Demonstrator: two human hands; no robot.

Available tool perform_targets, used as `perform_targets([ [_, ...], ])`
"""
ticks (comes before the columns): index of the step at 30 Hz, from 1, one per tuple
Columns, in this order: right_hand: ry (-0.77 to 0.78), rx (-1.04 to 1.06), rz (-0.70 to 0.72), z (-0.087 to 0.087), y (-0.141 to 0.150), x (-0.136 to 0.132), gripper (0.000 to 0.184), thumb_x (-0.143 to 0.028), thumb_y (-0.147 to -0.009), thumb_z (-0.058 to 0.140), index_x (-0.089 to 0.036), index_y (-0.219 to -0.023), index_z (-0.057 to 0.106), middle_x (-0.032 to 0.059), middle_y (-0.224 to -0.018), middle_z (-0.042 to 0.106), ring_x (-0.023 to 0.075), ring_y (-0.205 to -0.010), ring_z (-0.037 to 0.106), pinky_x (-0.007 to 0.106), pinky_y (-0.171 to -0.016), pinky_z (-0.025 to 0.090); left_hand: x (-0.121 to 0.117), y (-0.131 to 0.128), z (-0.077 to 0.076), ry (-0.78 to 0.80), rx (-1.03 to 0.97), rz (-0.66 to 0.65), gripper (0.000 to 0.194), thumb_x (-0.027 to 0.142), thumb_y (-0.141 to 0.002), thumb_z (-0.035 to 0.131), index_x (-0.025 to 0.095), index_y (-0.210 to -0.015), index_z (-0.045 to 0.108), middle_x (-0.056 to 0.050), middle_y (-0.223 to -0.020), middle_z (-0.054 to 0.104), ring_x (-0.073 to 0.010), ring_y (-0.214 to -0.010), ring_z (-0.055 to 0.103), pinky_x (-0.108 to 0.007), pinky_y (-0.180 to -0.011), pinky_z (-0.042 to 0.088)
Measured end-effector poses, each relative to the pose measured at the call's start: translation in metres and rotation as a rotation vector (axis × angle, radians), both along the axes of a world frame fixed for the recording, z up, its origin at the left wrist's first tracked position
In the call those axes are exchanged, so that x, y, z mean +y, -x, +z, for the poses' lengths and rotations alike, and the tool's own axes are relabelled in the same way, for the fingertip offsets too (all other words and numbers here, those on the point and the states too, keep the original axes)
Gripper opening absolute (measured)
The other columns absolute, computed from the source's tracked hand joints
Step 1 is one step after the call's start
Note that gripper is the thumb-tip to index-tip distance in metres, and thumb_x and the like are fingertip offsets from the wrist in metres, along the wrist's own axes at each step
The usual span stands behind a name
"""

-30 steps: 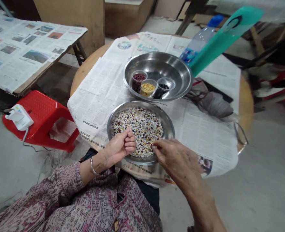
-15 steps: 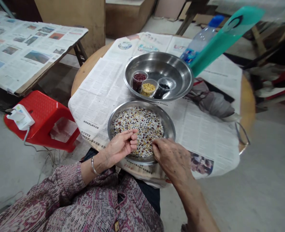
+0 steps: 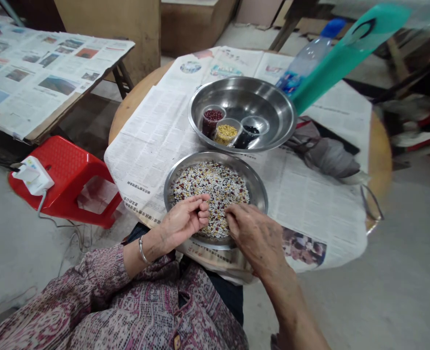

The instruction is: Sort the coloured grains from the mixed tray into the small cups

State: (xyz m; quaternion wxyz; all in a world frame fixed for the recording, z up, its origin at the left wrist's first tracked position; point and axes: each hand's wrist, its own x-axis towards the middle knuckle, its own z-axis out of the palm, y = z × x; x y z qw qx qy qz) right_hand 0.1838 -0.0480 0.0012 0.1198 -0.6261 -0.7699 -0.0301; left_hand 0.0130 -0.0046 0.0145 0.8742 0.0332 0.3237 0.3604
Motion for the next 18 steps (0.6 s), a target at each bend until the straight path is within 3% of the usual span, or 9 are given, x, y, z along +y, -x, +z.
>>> perform_targets([
  [6, 0.035, 0.054, -0.068, 0.004, -0.009, -0.004, 0.025, -0.028, -0.091, 0.044, -0.021, -0.088, 0.068, 0.0042, -0.085, 0.070, 0.0183, -0.075, 0.064, 0.029, -0.062, 0.041, 0.000, -0.001, 0.000, 0.008, 0.003, 0.006, 0.017, 0.003, -0.089, 0.042, 0.011, -0.086, 0.057, 0.001, -0.066, 0.044, -0.0056, -0.053, 0.040, -0.016, -0.051, 0.032],
  [12, 0.082, -0.003, 0.053, -0.006, 0.002, 0.001, 0.024, -0.023, -0.089, 0.045, -0.019, -0.085, 0.069, 0.0055, -0.082, 0.069, 0.0194, -0.076, 0.064, 0.030, -0.064, 0.042, 0.000, 0.000, 0.000, 0.001, 0.005, 0.007, 0.019, 0.002, -0.090, 0.040, 0.010, -0.086, 0.057, 0.002, -0.065, 0.044, -0.0051, -0.052, 0.040, -0.015, -0.050, 0.032],
  [18, 0.124, 0.172, -0.061, 0.005, -0.004, 0.000, 0.024, -0.028, -0.087, 0.046, -0.020, -0.092, 0.068, 0.0048, -0.084, 0.070, 0.0181, -0.073, 0.063, 0.029, -0.064, 0.043, 0.000, -0.001, -0.002, 0.011, 0.002, 0.017, 0.020, 0.002, -0.091, 0.041, 0.011, -0.085, 0.058, 0.002, -0.063, 0.046, -0.0045, -0.051, 0.042, -0.015, -0.050, 0.034],
])
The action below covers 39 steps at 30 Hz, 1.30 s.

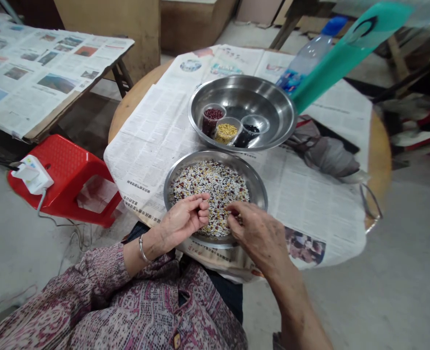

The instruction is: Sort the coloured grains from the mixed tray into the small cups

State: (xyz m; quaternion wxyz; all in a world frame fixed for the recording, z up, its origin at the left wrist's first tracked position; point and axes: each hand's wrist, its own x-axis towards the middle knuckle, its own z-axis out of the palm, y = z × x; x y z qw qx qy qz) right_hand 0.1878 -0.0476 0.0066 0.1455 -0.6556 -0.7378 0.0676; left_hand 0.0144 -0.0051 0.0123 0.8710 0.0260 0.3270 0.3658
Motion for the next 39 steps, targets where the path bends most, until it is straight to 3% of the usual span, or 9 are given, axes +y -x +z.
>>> perform_targets([
  [3, 0.016, 0.133, -0.130, 0.017, 0.001, -0.001, 0.026, -0.034, -0.084, 0.049, -0.020, -0.092, 0.070, 0.0045, -0.079, 0.069, 0.0158, -0.062, 0.059, 0.028, -0.057, 0.041, -0.001, -0.001, 0.003, 0.012, 0.051, -0.007, 0.021, 0.004, -0.092, 0.042, 0.010, -0.086, 0.061, -0.002, -0.069, 0.056, -0.0073, -0.059, 0.053, -0.019, -0.062, 0.045],
  [8, 0.123, 0.432, -0.143, 0.035, 0.002, 0.001, 0.035, -0.049, -0.083, 0.055, -0.021, -0.095, 0.071, 0.0033, -0.077, 0.070, 0.0118, -0.049, 0.050, 0.026, -0.049, 0.038, -0.002, -0.001, 0.008, 0.015, 0.092, -0.099, 0.023, 0.008, -0.095, 0.042, 0.008, -0.089, 0.064, -0.011, -0.086, 0.066, -0.0140, -0.081, 0.064, -0.028, -0.082, 0.051],
  [11, 0.135, 0.240, -0.172, 0.029, -0.008, 0.001, 0.031, -0.046, -0.083, 0.054, -0.022, -0.091, 0.072, 0.0031, -0.074, 0.069, 0.0144, -0.054, 0.055, 0.027, -0.051, 0.037, -0.001, 0.000, 0.005, 0.010, 0.071, -0.070, 0.021, 0.010, -0.095, 0.043, 0.009, -0.084, 0.062, -0.006, -0.074, 0.060, -0.0088, -0.067, 0.057, -0.020, -0.067, 0.048],
  [14, 0.195, -0.057, -0.055, 0.018, -0.015, -0.002, 0.021, -0.039, -0.081, 0.055, -0.025, -0.082, 0.072, 0.0032, -0.076, 0.069, 0.0188, -0.065, 0.061, 0.029, -0.055, 0.036, 0.000, 0.000, 0.000, 0.014, 0.042, -0.060, 0.014, 0.015, -0.092, 0.054, 0.011, -0.079, 0.059, 0.001, -0.065, 0.047, -0.0051, -0.054, 0.042, -0.016, -0.053, 0.038],
  [21, 0.222, -0.306, 0.045, 0.007, 0.000, -0.006, 0.021, -0.027, -0.084, 0.050, -0.024, -0.076, 0.069, 0.0037, -0.072, 0.068, 0.0192, -0.069, 0.062, 0.029, -0.058, 0.035, 0.001, 0.000, -0.005, -0.001, 0.015, -0.070, 0.013, 0.020, -0.088, 0.062, 0.012, -0.080, 0.056, 0.003, -0.066, 0.044, -0.0054, -0.055, 0.039, -0.016, -0.051, 0.033],
  [29, 0.115, -0.087, -0.105, 0.011, -0.014, -0.006, 0.028, -0.039, -0.088, 0.050, -0.025, -0.090, 0.075, 0.0061, -0.083, 0.074, 0.0222, -0.070, 0.065, 0.031, -0.058, 0.039, 0.000, 0.000, -0.001, 0.020, 0.035, -0.041, 0.018, 0.012, -0.094, 0.048, 0.010, -0.080, 0.059, 0.000, -0.067, 0.050, -0.0057, -0.057, 0.047, -0.017, -0.057, 0.040],
  [33, 0.072, 0.043, -0.215, 0.022, -0.010, -0.004, 0.033, -0.043, -0.088, 0.050, -0.024, -0.093, 0.076, 0.0085, -0.081, 0.074, 0.0233, -0.066, 0.066, 0.032, -0.057, 0.040, -0.001, 0.000, 0.004, 0.014, 0.058, -0.051, 0.022, 0.010, -0.095, 0.044, 0.009, -0.084, 0.063, -0.006, -0.077, 0.061, -0.0107, -0.070, 0.061, -0.025, -0.075, 0.049],
  [36, 0.081, 0.262, -0.152, 0.032, -0.003, -0.001, 0.035, -0.046, -0.086, 0.053, -0.024, -0.101, 0.075, 0.0066, -0.085, 0.075, 0.0205, -0.066, 0.066, 0.030, -0.059, 0.044, -0.001, 0.000, 0.005, 0.003, 0.046, -0.106, 0.021, 0.013, -0.095, 0.046, 0.008, -0.091, 0.066, -0.012, -0.089, 0.067, -0.0152, -0.081, 0.065, -0.032, -0.087, 0.050],
  [39, 0.100, 0.325, -0.159, 0.035, -0.004, 0.002, 0.036, -0.048, -0.086, 0.054, -0.025, -0.105, 0.074, 0.0055, -0.085, 0.075, 0.0187, -0.063, 0.064, 0.029, -0.055, 0.042, 0.000, 0.000, 0.005, 0.011, 0.046, -0.106, 0.021, 0.012, -0.094, 0.047, 0.008, -0.090, 0.067, -0.011, -0.087, 0.067, -0.0135, -0.078, 0.064, -0.028, -0.083, 0.050],
])
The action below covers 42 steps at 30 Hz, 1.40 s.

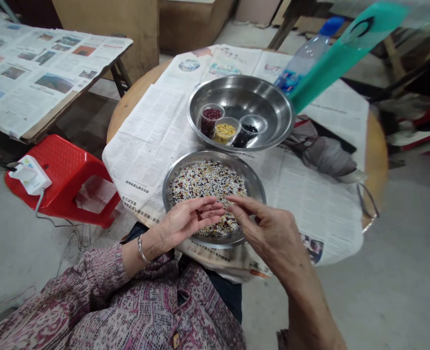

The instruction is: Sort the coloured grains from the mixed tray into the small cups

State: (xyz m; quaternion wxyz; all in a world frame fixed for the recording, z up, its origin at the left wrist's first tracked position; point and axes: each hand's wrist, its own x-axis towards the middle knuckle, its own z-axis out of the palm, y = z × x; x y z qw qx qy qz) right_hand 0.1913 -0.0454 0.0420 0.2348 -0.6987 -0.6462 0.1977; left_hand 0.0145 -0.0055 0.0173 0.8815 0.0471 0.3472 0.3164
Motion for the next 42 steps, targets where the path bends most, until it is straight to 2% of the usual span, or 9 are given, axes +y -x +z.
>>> perform_targets([
  [2, 0.021, -0.134, -0.041, -0.004, -0.004, 0.000, 0.034, -0.047, -0.086, 0.053, -0.025, -0.099, 0.075, 0.0054, -0.079, 0.074, 0.0190, -0.060, 0.062, 0.029, -0.052, 0.039, 0.000, 0.000, -0.001, 0.016, 0.004, 0.030, 0.021, 0.011, -0.094, 0.047, 0.008, -0.085, 0.066, -0.008, -0.078, 0.063, -0.0097, -0.068, 0.059, -0.022, -0.072, 0.050],
  [5, 0.067, -0.352, 0.078, -0.019, -0.006, -0.002, 0.029, -0.043, -0.085, 0.053, -0.026, -0.092, 0.075, 0.0047, -0.077, 0.072, 0.0205, -0.065, 0.063, 0.030, -0.056, 0.039, 0.001, 0.000, -0.004, 0.032, -0.018, 0.065, 0.026, 0.010, -0.095, 0.043, 0.009, -0.079, 0.063, -0.002, -0.067, 0.053, -0.0054, -0.057, 0.049, -0.015, -0.056, 0.042],
  [11, 0.120, -0.503, 0.206, -0.035, 0.007, -0.003, 0.025, -0.031, -0.085, 0.049, -0.024, -0.086, 0.073, 0.0045, -0.077, 0.071, 0.0194, -0.069, 0.063, 0.029, -0.058, 0.036, 0.001, 0.000, -0.002, 0.034, -0.022, 0.059, 0.027, 0.011, -0.097, 0.040, 0.009, -0.079, 0.060, -0.001, -0.068, 0.049, -0.0052, -0.056, 0.046, -0.014, -0.055, 0.039],
  [15, 0.176, -0.405, 0.206, -0.030, 0.007, -0.001, 0.024, -0.028, -0.084, 0.048, -0.024, -0.081, 0.071, 0.0022, -0.070, 0.069, 0.0180, -0.064, 0.061, 0.029, -0.057, 0.034, 0.001, 0.001, -0.001, 0.026, -0.016, 0.050, 0.026, 0.011, -0.096, 0.041, 0.009, -0.079, 0.060, -0.001, -0.067, 0.048, -0.0056, -0.057, 0.046, -0.015, -0.055, 0.038],
  [23, 0.092, -0.330, 0.117, -0.033, -0.006, -0.005, 0.030, -0.041, -0.087, 0.046, -0.025, -0.086, 0.072, 0.0034, -0.071, 0.070, 0.0188, -0.059, 0.060, 0.030, -0.055, 0.036, 0.000, 0.000, -0.003, 0.036, -0.003, 0.073, 0.021, 0.012, -0.094, 0.048, 0.009, -0.079, 0.062, -0.002, -0.069, 0.053, -0.0067, -0.060, 0.050, -0.018, -0.060, 0.043],
  [27, 0.020, -0.154, 0.009, -0.017, 0.001, -0.002, 0.032, -0.044, -0.085, 0.050, -0.023, -0.088, 0.073, 0.0050, -0.077, 0.072, 0.0188, -0.062, 0.062, 0.030, -0.057, 0.041, 0.000, 0.000, 0.000, 0.008, 0.017, 0.050, 0.023, 0.010, -0.094, 0.046, 0.008, -0.083, 0.066, -0.006, -0.077, 0.061, -0.0099, -0.069, 0.059, -0.023, -0.073, 0.049],
  [32, 0.006, 0.083, 0.026, 0.004, 0.003, 0.001, 0.038, -0.050, -0.083, 0.057, -0.022, -0.102, 0.074, 0.0056, -0.080, 0.073, 0.0171, -0.058, 0.061, 0.029, -0.053, 0.043, 0.000, 0.000, -0.001, -0.007, -0.011, 0.003, 0.023, 0.012, -0.095, 0.045, 0.007, -0.091, 0.067, -0.013, -0.090, 0.068, -0.0144, -0.081, 0.066, -0.031, -0.088, 0.051],
  [36, -0.026, -0.268, -0.006, -0.009, -0.010, 0.000, 0.032, -0.042, -0.086, 0.050, -0.024, -0.095, 0.075, 0.0065, -0.075, 0.072, 0.0188, -0.055, 0.058, 0.030, -0.051, 0.038, 0.000, 0.000, -0.007, -0.017, -0.032, -0.010, 0.019, 0.014, -0.094, 0.048, 0.008, -0.093, 0.066, -0.014, -0.094, 0.069, -0.0161, -0.084, 0.067, -0.032, -0.090, 0.051],
  [42, 0.013, -0.640, 0.293, -0.036, -0.007, -0.003, 0.033, -0.022, -0.089, 0.040, -0.021, -0.080, 0.071, 0.0077, -0.078, 0.070, 0.0218, -0.076, 0.062, 0.032, -0.063, 0.039, 0.002, -0.001, -0.009, -0.014, -0.034, -0.017, 0.021, 0.017, -0.096, 0.045, 0.008, -0.096, 0.064, -0.015, -0.098, 0.070, -0.0178, -0.087, 0.068, -0.034, -0.091, 0.051],
])
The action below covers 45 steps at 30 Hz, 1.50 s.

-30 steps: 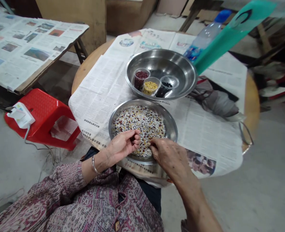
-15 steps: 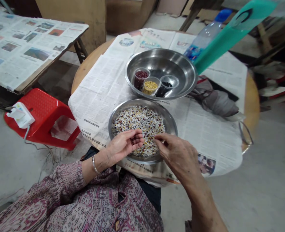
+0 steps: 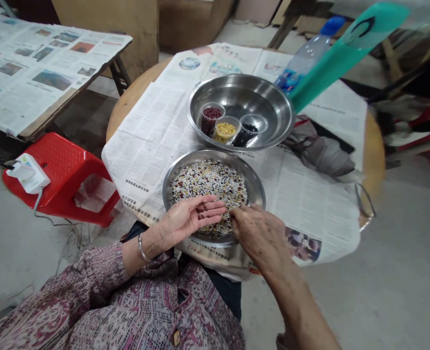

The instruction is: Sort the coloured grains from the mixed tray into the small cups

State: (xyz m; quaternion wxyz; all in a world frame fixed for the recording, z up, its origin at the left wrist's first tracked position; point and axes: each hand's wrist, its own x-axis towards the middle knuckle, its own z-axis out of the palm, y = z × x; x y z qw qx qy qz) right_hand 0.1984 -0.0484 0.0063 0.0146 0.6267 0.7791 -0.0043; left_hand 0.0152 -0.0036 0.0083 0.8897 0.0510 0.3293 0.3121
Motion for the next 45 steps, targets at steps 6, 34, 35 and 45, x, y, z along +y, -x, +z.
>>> perform_targets([
  [6, -0.068, 0.097, -0.126, 0.008, 0.004, 0.001, 0.032, -0.030, -0.089, 0.042, -0.023, -0.087, 0.072, 0.0072, -0.080, 0.070, 0.0220, -0.073, 0.063, 0.031, -0.058, 0.037, 0.001, 0.001, 0.003, 0.011, -0.008, -0.022, 0.023, 0.019, -0.097, 0.041, 0.009, -0.098, 0.062, -0.013, -0.097, 0.071, -0.0179, -0.087, 0.069, -0.034, -0.091, 0.051],
  [34, -0.168, 0.406, 0.114, 0.024, 0.063, 0.007, 0.020, -0.021, -0.092, 0.051, -0.020, -0.100, 0.069, 0.0056, -0.103, 0.071, 0.0194, -0.092, 0.065, 0.031, -0.079, 0.048, 0.005, -0.001, 0.006, 0.073, -0.011, 0.000, 0.065, 0.047, -0.103, 0.019, 0.004, -0.101, 0.068, -0.013, -0.083, 0.068, -0.0156, -0.082, 0.065, -0.023, -0.072, 0.050],
  [35, -0.176, 0.354, 0.115, 0.024, 0.067, 0.008, 0.020, -0.020, -0.092, 0.051, -0.019, -0.100, 0.069, 0.0063, -0.100, 0.071, 0.0195, -0.090, 0.064, 0.031, -0.077, 0.047, 0.005, -0.001, 0.006, 0.070, -0.012, -0.006, 0.066, 0.047, -0.103, 0.019, 0.004, -0.100, 0.069, -0.013, -0.083, 0.069, -0.0158, -0.083, 0.065, -0.022, -0.069, 0.050],
  [45, -0.134, 0.558, -0.015, 0.031, 0.059, 0.014, 0.018, -0.025, -0.087, 0.053, -0.022, -0.088, 0.070, 0.0028, -0.083, 0.069, 0.0152, -0.069, 0.060, 0.027, -0.060, 0.042, 0.003, 0.000, -0.005, 0.065, -0.122, 0.015, 0.065, 0.054, -0.100, 0.026, 0.004, -0.106, 0.066, -0.013, -0.088, 0.067, -0.0153, -0.079, 0.063, -0.026, -0.078, 0.049],
])
